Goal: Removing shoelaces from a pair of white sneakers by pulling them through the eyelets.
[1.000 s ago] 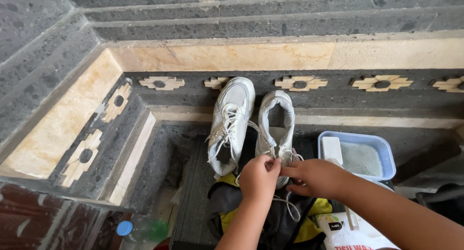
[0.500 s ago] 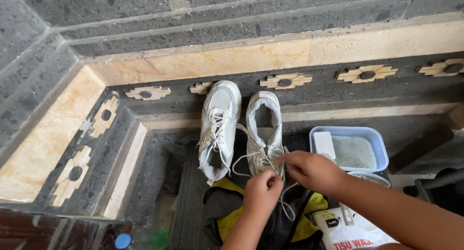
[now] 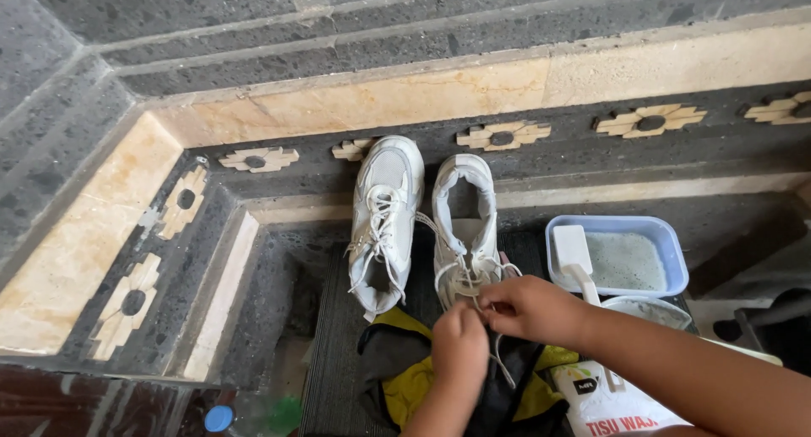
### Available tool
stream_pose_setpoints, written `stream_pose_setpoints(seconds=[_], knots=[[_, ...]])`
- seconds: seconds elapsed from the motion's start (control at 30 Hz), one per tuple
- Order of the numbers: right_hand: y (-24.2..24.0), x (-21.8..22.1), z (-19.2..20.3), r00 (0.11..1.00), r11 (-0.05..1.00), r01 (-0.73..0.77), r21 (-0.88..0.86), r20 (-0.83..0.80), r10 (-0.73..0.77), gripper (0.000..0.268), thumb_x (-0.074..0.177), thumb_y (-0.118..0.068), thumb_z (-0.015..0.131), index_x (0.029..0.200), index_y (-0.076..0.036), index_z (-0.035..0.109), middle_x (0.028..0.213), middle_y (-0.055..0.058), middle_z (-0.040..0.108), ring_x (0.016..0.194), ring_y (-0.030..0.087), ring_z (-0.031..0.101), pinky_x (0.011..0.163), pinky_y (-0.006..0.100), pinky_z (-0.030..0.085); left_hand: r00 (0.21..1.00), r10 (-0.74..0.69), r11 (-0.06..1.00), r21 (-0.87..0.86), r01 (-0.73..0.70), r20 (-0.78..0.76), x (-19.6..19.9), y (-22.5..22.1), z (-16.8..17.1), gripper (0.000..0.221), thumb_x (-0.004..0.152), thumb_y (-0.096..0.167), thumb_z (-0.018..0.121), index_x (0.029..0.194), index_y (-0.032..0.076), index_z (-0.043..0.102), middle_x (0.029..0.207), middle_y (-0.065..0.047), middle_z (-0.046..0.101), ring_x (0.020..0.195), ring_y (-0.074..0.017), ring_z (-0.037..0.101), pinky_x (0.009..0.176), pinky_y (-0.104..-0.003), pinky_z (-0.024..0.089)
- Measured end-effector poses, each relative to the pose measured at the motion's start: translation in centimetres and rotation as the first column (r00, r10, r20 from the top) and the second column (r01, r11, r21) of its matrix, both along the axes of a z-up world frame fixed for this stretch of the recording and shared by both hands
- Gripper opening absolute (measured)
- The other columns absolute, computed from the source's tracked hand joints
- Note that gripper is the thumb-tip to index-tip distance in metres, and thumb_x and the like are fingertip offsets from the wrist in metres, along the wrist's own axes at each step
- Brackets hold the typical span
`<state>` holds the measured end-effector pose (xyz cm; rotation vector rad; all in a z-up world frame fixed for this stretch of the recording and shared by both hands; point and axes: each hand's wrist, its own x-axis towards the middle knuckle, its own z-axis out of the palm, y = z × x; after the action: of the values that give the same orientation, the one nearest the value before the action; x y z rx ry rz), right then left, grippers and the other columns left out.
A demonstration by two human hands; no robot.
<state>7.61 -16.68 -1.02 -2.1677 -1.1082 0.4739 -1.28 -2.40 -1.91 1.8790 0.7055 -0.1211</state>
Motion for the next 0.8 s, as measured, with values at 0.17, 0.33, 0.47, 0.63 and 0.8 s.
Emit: stream_pose_setpoints(seconds=[0.17, 0.33, 0.47, 0.63, 0.8], knots=[[-0.4, -1.1, 0.8, 0.989, 0.989, -0.143, -0.021, -0.052, 0.142, 0.018, 0.087, -0.012, 0.064, 0.073, -0.018, 0.055, 0.066, -0.002, 0.057, 0.060, 0.015, 0.053, 0.061, 0.032, 0.040, 0.982, 0.120, 0.980, -0.175, -0.093, 0.149, 1.1, 1.0, 0.3, 0.029, 0.093, 0.030, 0.047, 0.089, 0.014, 0.072, 0.084, -0.005, 0.072, 0.077, -0.0205, 0.062, 0.073, -0.036, 0.047], [-0.8, -1.3, 0.6, 0.980, 0.971, -0.198, -0.133, -0.031, 0.195, 0.016, 0.087, -0.018, 0.065, 0.073, -0.019, 0.058, 0.067, -0.002, 0.059, 0.060, 0.017, 0.056, 0.059, 0.034, 0.041, 0.970, 0.068, 0.997, -0.050, -0.058, 0.233, 1.7, 0.8, -0.6, 0.028, 0.097, 0.034, 0.057, 0.082, 0.015, 0.071, 0.079, 0.001, 0.075, 0.078, -0.0169, 0.068, 0.074, -0.034, 0.050], [-0.4, -0.7, -0.3, 0.999, 0.990, -0.015, -0.142, 0.048, 0.022, 0.012, 0.082, -0.017, 0.058, 0.091, -0.019, 0.065, 0.085, 0.003, 0.070, 0.076, 0.025, 0.067, 0.068, 0.039, 0.049, 0.978, 0.031, 0.999, -0.037, -0.024, 0.207, 0.8, 0.8, -0.5, 0.028, 0.098, 0.034, 0.059, 0.081, 0.013, 0.065, 0.072, 0.000, 0.063, 0.068, -0.0157, 0.055, 0.067, -0.034, 0.044], [1.0, -1.2, 2.1, 0.949, 0.936, 0.292, -0.199, -0.060, -0.309, 0.031, 0.095, -0.026, 0.049, 0.113, -0.025, 0.075, 0.088, 0.000, 0.077, 0.075, 0.018, 0.070, 0.069, 0.033, 0.049, 0.985, 0.021, 0.996, -0.092, -0.005, 0.170, -0.2, 0.7, -0.7, 0.029, 0.100, 0.032, 0.059, 0.078, 0.013, 0.059, 0.067, 0.002, 0.051, 0.061, -0.0131, 0.042, 0.060, -0.034, 0.036], [2.1, -1.2, 2.1, 0.906, 0.904, 0.386, -0.182, -0.109, -0.409, 0.018, 0.098, -0.038, 0.062, 0.099, -0.023, 0.072, 0.072, -0.003, 0.071, 0.065, 0.013, 0.062, 0.064, 0.031, 0.045, 0.983, -0.131, 0.986, -0.083, 0.142, 0.125, -1.5, -0.6, -0.4, 0.040, 0.105, 0.036, 0.059, 0.073, 0.015, 0.049, 0.064, 0.000, 0.044, 0.060, -0.0130, 0.036, 0.059, -0.034, 0.028]])
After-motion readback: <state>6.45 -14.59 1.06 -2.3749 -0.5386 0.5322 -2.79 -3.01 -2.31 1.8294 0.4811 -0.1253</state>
